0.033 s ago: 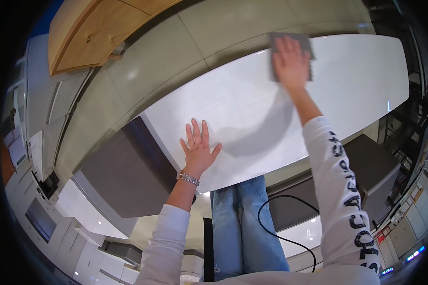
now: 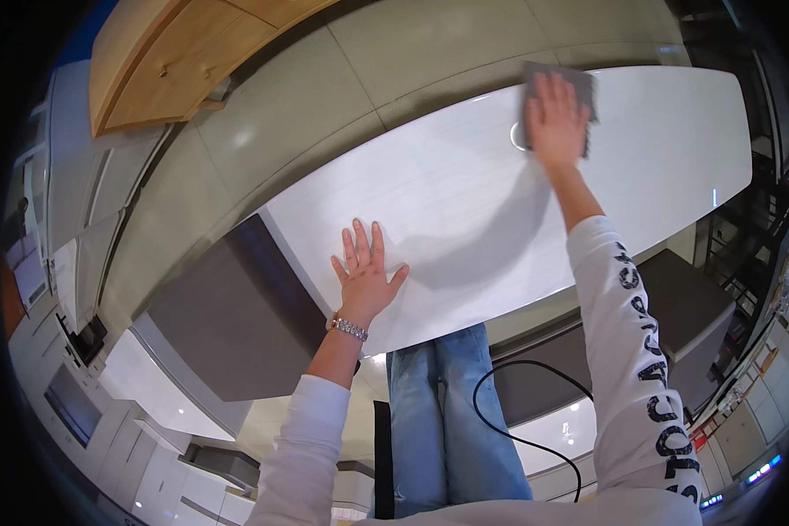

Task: The person wipes a white countertop and a wooden cabinet with a dark cloth in a retail showroom. The person moves between surfaces, wiping each one thoroughly with the cloth.

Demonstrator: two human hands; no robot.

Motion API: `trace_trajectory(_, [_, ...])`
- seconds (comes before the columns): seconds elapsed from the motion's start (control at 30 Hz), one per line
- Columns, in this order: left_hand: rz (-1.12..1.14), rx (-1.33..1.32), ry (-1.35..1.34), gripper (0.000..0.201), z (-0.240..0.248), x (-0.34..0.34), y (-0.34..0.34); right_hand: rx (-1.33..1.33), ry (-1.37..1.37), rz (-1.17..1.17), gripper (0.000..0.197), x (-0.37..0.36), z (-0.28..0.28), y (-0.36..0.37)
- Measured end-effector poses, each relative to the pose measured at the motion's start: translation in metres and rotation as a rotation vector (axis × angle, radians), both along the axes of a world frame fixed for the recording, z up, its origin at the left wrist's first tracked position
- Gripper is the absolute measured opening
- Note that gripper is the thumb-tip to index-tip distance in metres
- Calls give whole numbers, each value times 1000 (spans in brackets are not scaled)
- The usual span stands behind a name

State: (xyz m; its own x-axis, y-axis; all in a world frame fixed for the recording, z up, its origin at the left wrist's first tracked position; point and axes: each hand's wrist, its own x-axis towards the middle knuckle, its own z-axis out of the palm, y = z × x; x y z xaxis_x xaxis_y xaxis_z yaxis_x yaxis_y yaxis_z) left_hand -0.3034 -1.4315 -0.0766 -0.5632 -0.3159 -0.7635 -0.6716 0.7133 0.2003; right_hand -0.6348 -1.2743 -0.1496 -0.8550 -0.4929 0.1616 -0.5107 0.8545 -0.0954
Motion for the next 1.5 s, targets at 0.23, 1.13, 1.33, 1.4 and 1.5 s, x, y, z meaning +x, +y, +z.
trace_trajectory(0.23, [-5, -23, -31, 99, -3, 5, 2, 225, -299, 131, 57, 146, 12, 7])
trace_trajectory(1.13, [-11, -25, -11, 80, -20, 11, -10, 83, -335, 416, 45, 278, 29, 112])
trace_trajectory(1.33, [-12, -13, 15, 82, -19, 3, -6, -29, 6, -462, 47, 156, 10, 207])
trace_trajectory(1.4, [-27, -4, 17, 83, -20, -3, -3, -34, 29, -558, 47, 173, 7, 188])
trace_trajectory(1.5, [-5, -27, 10, 82, -18, 7, -14, 119, -102, -241, 38, 253, 38, 104])
